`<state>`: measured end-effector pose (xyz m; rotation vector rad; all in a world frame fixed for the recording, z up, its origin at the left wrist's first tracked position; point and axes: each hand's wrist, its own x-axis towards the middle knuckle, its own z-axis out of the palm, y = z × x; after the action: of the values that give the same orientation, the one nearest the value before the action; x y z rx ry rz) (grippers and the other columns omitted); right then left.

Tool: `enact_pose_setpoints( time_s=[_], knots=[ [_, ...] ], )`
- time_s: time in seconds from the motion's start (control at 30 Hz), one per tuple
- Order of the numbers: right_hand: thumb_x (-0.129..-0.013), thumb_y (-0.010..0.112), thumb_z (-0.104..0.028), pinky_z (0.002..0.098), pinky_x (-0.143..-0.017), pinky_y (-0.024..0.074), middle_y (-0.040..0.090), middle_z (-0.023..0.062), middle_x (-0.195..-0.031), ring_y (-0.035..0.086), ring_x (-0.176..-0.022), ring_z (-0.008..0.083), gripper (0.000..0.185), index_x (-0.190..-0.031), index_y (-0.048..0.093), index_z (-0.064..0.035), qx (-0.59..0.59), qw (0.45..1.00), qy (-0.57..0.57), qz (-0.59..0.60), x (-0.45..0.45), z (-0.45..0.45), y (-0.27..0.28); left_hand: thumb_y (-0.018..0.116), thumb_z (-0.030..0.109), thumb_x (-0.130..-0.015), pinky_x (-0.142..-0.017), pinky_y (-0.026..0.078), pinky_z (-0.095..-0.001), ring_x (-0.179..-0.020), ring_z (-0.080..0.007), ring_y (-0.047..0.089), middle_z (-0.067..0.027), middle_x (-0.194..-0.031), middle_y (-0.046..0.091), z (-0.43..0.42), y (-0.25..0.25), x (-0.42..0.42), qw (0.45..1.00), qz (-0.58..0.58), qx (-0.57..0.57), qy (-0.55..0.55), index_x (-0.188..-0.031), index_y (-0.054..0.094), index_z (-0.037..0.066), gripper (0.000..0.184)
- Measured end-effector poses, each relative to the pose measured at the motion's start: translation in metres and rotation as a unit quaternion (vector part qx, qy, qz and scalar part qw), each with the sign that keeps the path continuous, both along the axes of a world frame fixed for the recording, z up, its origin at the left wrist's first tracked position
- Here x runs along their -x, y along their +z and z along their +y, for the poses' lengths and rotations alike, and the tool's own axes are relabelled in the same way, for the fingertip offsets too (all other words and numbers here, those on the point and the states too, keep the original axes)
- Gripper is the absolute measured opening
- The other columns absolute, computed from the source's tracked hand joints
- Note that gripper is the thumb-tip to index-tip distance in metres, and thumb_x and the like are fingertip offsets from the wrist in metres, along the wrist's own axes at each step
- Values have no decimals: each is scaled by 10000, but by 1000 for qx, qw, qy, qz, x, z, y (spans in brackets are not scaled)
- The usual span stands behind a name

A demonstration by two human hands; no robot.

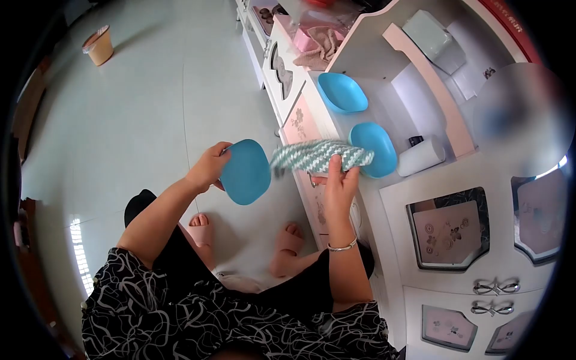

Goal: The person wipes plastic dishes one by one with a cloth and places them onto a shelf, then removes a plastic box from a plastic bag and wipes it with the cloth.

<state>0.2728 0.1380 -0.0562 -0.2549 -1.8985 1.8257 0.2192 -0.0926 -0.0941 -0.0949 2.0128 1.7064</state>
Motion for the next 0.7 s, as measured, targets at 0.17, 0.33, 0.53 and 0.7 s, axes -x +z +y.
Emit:
enact_pose_setpoints(
  time_s=[0.17, 0.33, 0.53, 0.7],
  knots=[
    [-845, 536, -295, 303, -561, 466, 566, 57, -897, 574, -705, 150, 274, -919, 540, -32, -289, 937, 197, -18, -16, -15, -38, 333, 257, -902, -530, 544, -380, -853, -272, 566, -138, -1054, 513, 15, 0, -9, 998, -33, -54, 13, -1199, 383, 30, 377],
    [-805, 518, -340, 416, -664, 393, 580, 109, -900, 540, -721, 304, 274, -818, 588, -76, -586, 768, 247, -82, -25, -26, -35, 329, 270, -913, -542, 549, -378, -876, -257, 555, -127, -1090, 492, 23, 1, -15, 994, -38, -102, -2, -1212, 373, 35, 383],
    [-735, 617, -197, 424, -613, 407, 579, 154, -755, 547, -689, 325, 243, -801, 510, 11, -611, 788, 37, -56, -17, -29, -37, 334, 274, -919, -522, 543, -291, -847, -196, 557, -111, -1066, 504, 34, 13, -35, 980, -6, -183, -81, -1266, 326, 51, 413],
    [-705, 619, -185, 421, -575, 397, 519, 141, -649, 518, -633, 322, 273, -841, 472, 0, -452, 886, 101, -35, -9, -39, -56, 343, 282, -918, -477, 523, -278, -779, -169, 558, -110, -992, 532, 39, 16, -40, 984, 15, -126, -125, -1266, 331, 57, 415]
  ],
)
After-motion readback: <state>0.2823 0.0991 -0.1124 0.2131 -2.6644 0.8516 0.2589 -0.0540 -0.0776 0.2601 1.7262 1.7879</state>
